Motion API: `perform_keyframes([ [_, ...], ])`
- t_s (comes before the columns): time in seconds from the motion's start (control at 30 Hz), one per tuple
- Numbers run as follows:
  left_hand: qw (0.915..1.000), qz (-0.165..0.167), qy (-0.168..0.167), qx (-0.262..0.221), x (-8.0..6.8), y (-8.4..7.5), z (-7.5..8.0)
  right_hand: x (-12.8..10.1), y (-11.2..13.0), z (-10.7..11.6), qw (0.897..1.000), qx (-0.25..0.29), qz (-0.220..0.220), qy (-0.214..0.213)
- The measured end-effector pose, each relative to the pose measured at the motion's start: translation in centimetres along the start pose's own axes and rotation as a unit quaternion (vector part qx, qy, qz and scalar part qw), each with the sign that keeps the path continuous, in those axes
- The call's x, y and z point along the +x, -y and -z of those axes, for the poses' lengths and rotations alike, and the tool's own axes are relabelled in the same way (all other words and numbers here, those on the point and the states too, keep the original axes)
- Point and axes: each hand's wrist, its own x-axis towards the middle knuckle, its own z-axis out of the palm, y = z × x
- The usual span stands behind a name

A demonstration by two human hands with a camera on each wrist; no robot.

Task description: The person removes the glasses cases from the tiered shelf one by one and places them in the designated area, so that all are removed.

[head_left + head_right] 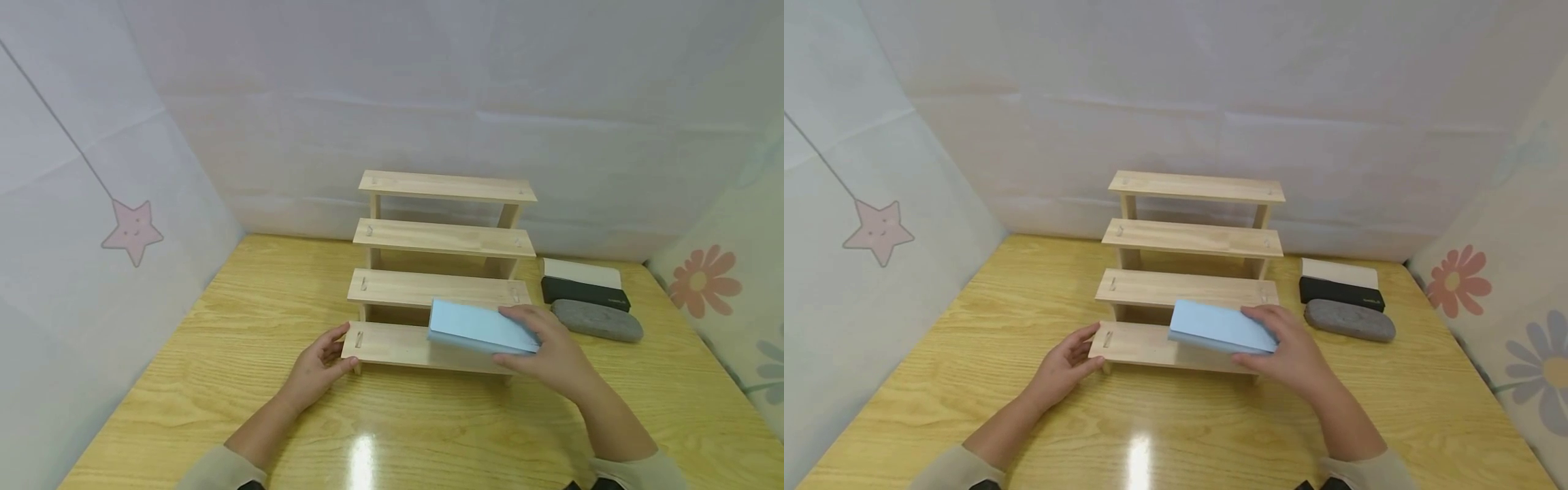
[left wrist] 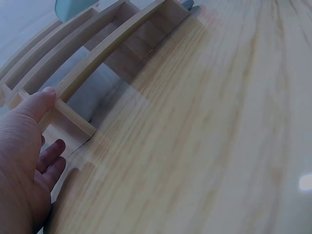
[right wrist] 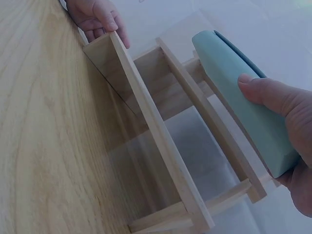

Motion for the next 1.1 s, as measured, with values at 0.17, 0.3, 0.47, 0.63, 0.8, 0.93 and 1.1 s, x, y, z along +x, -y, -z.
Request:
perform_keyframes([
  [0.17,1.0000,0.005,-0.001,0.002,0.0,0.0,0.0,-0.3,-0.2,0.9,1.000,-0.010,-0.003,-0.007],
  [0.3,1.0000,0.006,-0.001,0.002,0.0,-0.1,0.0,-0.5,-0.2,1.6,1.000,-0.015,-0.004,-0.014],
  [0.47,1.0000,0.003,0.008,-0.003,-0.1,-0.1,0.0,-0.9,-0.4,2.4,1.000,-0.014,-0.016,-0.016],
  [0.63,0.9999,0.006,0.010,-0.007,-0.1,0.0,0.0,-1.4,-1.1,3.3,0.999,-0.021,-0.039,-0.019],
  [0.8,1.0000,0.005,0.006,-0.004,0.0,0.0,0.1,-1.6,-2.2,4.2,0.997,-0.035,-0.059,-0.022],
  [0.93,0.9999,0.007,0.006,-0.005,0.0,0.0,0.1,-1.8,-3.0,4.9,0.996,-0.046,-0.066,-0.037],
  [1.1,0.9999,0.009,0.006,-0.007,0.0,-0.1,0.1,-2.2,-3.7,5.6,0.995,-0.050,-0.069,-0.056],
])
